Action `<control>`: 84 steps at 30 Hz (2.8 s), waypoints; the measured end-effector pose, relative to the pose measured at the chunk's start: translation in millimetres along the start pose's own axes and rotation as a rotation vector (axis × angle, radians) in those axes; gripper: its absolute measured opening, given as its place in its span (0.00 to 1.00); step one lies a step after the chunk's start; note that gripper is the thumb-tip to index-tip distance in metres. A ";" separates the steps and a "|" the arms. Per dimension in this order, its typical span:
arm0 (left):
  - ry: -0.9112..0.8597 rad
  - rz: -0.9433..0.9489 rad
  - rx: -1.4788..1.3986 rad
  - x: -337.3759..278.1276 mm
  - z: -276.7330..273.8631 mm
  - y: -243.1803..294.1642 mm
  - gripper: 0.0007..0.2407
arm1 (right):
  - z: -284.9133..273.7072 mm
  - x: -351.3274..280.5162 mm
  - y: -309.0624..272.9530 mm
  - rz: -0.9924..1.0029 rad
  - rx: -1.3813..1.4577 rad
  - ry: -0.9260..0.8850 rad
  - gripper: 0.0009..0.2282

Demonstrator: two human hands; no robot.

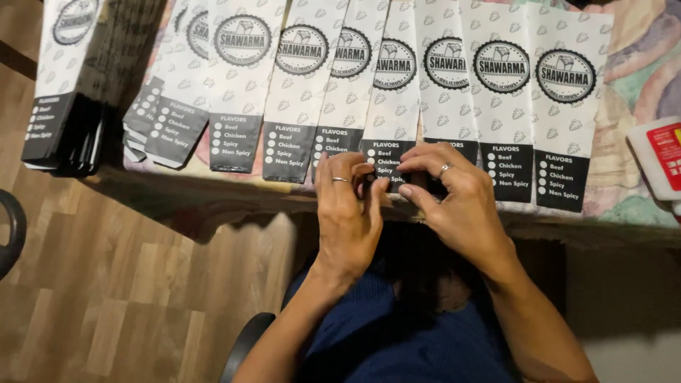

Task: Applying glue to paper templates and folding them to assemble food packaging bags.

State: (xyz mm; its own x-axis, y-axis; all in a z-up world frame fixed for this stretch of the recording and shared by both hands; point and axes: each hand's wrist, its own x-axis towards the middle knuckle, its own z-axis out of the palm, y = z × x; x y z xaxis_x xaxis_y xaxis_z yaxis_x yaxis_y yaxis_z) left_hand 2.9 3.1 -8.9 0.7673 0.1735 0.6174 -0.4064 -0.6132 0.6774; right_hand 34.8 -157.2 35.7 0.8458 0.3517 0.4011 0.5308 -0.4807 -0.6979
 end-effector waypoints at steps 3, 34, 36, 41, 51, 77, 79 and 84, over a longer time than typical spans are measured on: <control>0.026 0.034 -0.030 1.3 -1.3 -3.9 0.10 | -0.5 -1.0 2.0 -0.019 -0.014 -0.007 0.09; -0.227 0.285 -0.026 24.0 -89.0 -59.2 0.04 | 57.7 5.9 -31.0 -0.289 -0.108 0.089 0.04; -0.224 0.284 -0.064 24.0 -89.9 -61.5 0.02 | 57.3 5.9 -32.1 -0.299 -0.124 0.092 0.02; -0.230 0.270 -0.065 28.7 -88.6 -62.5 0.03 | 59.1 8.5 -29.9 -0.271 -0.106 0.091 0.02; -0.235 0.185 -0.004 26.9 -72.7 -68.5 0.03 | 63.6 12.0 -24.0 -0.150 -0.060 0.085 0.05; -0.016 0.056 0.083 13.8 -54.9 -43.5 0.15 | 46.2 28.0 -26.8 0.015 0.049 -0.062 0.08; -0.031 0.010 -0.014 16.1 -56.2 -44.2 0.14 | 44.2 28.3 -26.8 0.012 0.047 -0.059 0.08; 0.005 -0.014 -0.035 14.0 -52.5 -46.9 0.14 | 46.2 26.2 -24.7 -0.014 0.036 -0.065 0.09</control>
State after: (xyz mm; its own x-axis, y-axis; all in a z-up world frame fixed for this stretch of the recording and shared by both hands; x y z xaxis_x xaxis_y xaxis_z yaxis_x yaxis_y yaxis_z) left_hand 6.7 74.7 -11.0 0.7708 0.1855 0.6095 -0.4126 -0.5836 0.6994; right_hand 41.5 -99.1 36.1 0.8324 0.4104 0.3724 0.5395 -0.4464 -0.7139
